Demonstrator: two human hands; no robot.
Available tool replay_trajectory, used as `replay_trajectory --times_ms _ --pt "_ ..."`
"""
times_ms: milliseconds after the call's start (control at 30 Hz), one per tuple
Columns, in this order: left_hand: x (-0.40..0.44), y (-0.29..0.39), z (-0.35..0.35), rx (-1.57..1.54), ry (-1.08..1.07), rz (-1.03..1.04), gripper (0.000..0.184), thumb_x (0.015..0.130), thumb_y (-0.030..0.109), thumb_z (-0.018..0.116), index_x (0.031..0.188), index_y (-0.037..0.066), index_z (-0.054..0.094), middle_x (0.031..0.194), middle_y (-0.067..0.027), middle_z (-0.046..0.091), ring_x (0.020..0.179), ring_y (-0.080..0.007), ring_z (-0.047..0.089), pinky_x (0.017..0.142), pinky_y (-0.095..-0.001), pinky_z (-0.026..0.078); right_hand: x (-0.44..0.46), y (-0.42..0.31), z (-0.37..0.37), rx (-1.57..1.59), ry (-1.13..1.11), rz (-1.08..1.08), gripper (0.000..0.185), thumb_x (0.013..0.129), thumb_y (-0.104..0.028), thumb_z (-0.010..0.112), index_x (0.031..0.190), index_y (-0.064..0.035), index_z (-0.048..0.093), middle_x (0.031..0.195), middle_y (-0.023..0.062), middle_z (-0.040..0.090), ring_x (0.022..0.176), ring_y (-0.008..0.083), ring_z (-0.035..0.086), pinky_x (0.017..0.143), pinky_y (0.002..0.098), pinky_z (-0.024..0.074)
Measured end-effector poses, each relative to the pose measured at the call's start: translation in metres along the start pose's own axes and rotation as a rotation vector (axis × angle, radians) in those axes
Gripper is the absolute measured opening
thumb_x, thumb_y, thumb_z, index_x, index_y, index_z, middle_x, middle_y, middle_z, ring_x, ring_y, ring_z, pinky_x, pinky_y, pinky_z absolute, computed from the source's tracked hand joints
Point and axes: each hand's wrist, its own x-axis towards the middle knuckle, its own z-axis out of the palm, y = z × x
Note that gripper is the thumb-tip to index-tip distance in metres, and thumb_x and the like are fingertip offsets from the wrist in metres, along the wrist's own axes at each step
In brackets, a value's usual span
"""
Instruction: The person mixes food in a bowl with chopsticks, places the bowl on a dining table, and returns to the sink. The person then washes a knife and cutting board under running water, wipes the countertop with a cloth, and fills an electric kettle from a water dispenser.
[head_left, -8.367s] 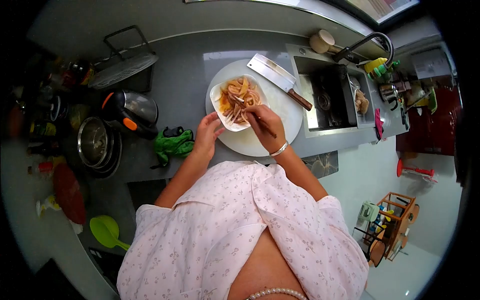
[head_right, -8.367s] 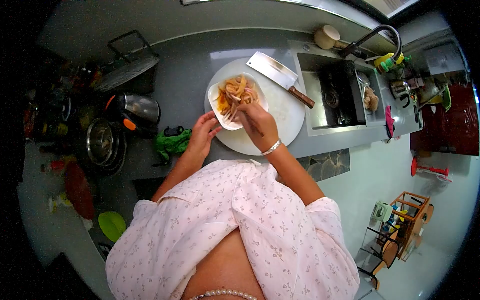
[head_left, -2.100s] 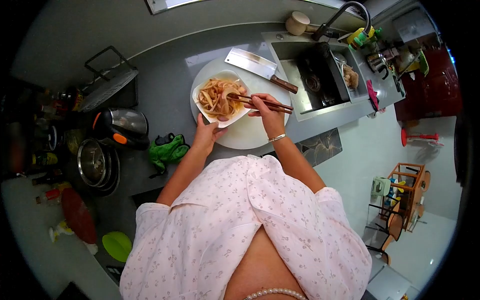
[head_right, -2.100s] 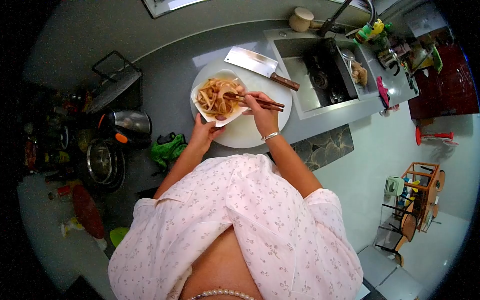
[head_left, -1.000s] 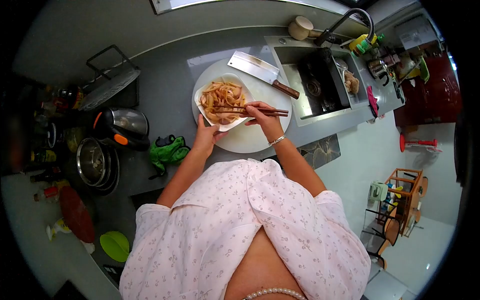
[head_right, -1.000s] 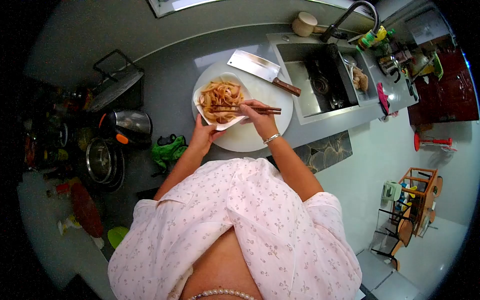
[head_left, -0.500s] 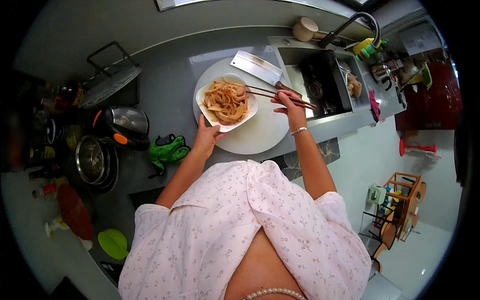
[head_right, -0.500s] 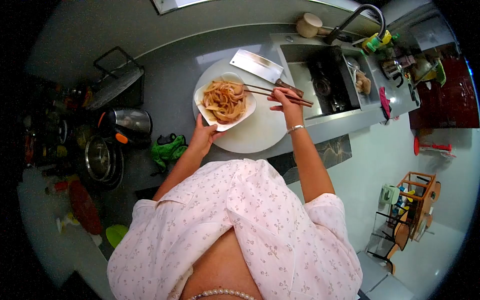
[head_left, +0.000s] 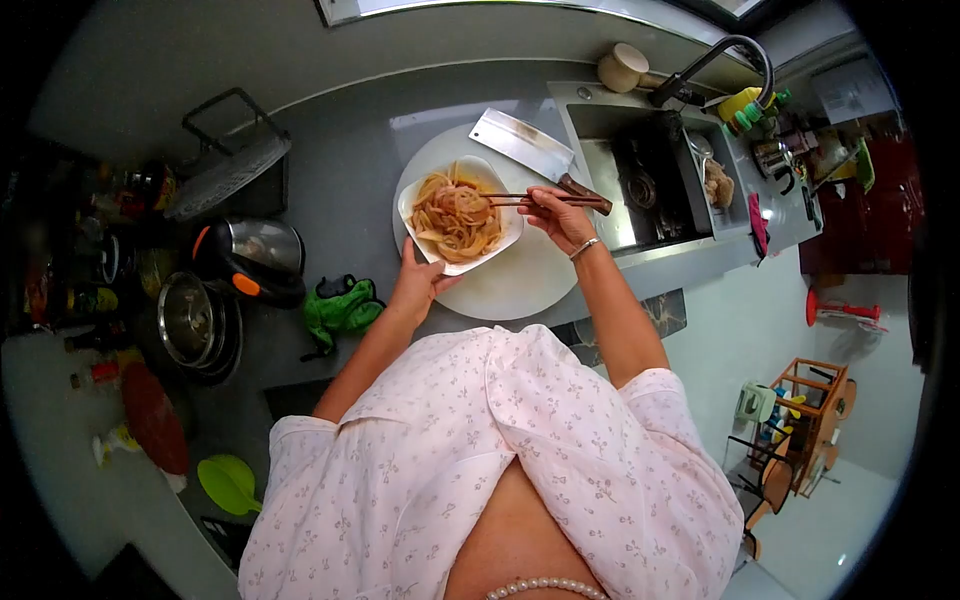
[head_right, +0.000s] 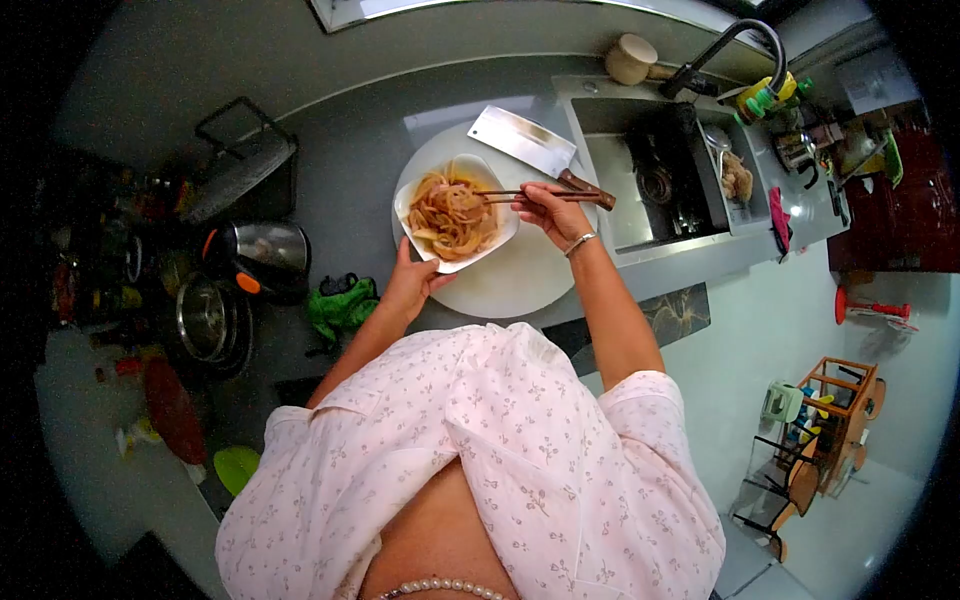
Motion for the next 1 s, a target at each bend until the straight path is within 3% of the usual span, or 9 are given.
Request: replay_trajectory --times_ms 433,667,767,933,1000 --pt "0.011 -0.007 -0.007 0.009 -0.035 0.035 0.085 0.089 -0.006 0.045 0.148 0.018 -0.010 0.133 -0.0241 0.043 0.107 -0.0339 0.060 0.082 -0.0407 0.058 -0.042 -0.019 0.035 -0.264 -0.083 -0.086 0.020 0.090 -0.016 0.064 0.104 -0.0013 0.064 0.095 0.0099 0.069 0.088 0.0209 0.070 0.066 0.0270 0.0580" --pt "0.006 0.010 0.000 0.016 -0.019 -0.050 0.081 0.087 -0.006 0.044 0.147 0.017 -0.006 0.135 -0.0229 0.040 0.104 -0.0336 0.062 0.079 -0.0402 0.059 -0.059 -0.028 0.047 -0.406 -0.124 -0.148 0.021 0.090 -0.017 0.064 0.104 -0.0018 0.065 0.095 0.0091 0.069 0.088 0.0191 0.070 0.066 0.0264 0.0569" --pt "0.007 0.016 -0.002 0.110 -0.041 -0.058 0.076 0.088 0.002 0.045 0.146 0.014 -0.003 0.131 -0.0227 0.045 0.103 -0.0332 0.063 0.080 -0.0405 0.059 -0.067 -0.030 0.054 -0.453 -0.152 -0.165 0.020 0.091 -0.017 0.063 0.103 -0.0022 0.066 0.094 0.0086 0.069 0.088 0.0182 0.070 0.066 0.0265 0.0569" --pt "0.019 0.016 -0.024 -0.006 -0.146 -0.131 0.049 0.092 0.023 0.039 0.138 0.010 0.025 0.122 -0.0226 0.054 0.106 -0.0347 0.061 0.082 -0.0458 0.055 -0.075 -0.027 0.065 -0.513 -0.152 -0.148 0.019 0.091 -0.017 0.063 0.103 -0.0032 0.067 0.093 0.0070 0.070 0.087 0.0163 0.069 0.065 0.0261 0.0570" --pt "0.014 0.020 -0.019 0.006 -0.117 -0.138 0.045 0.092 0.023 0.038 0.134 0.009 0.029 0.122 -0.0232 0.053 0.106 -0.0351 0.061 0.084 -0.0464 0.054 -0.078 -0.023 0.069 -0.527 -0.170 -0.140 0.018 0.091 -0.017 0.064 0.103 -0.0043 0.068 0.094 0.0056 0.070 0.086 0.0147 0.069 0.065 0.0258 0.0572"
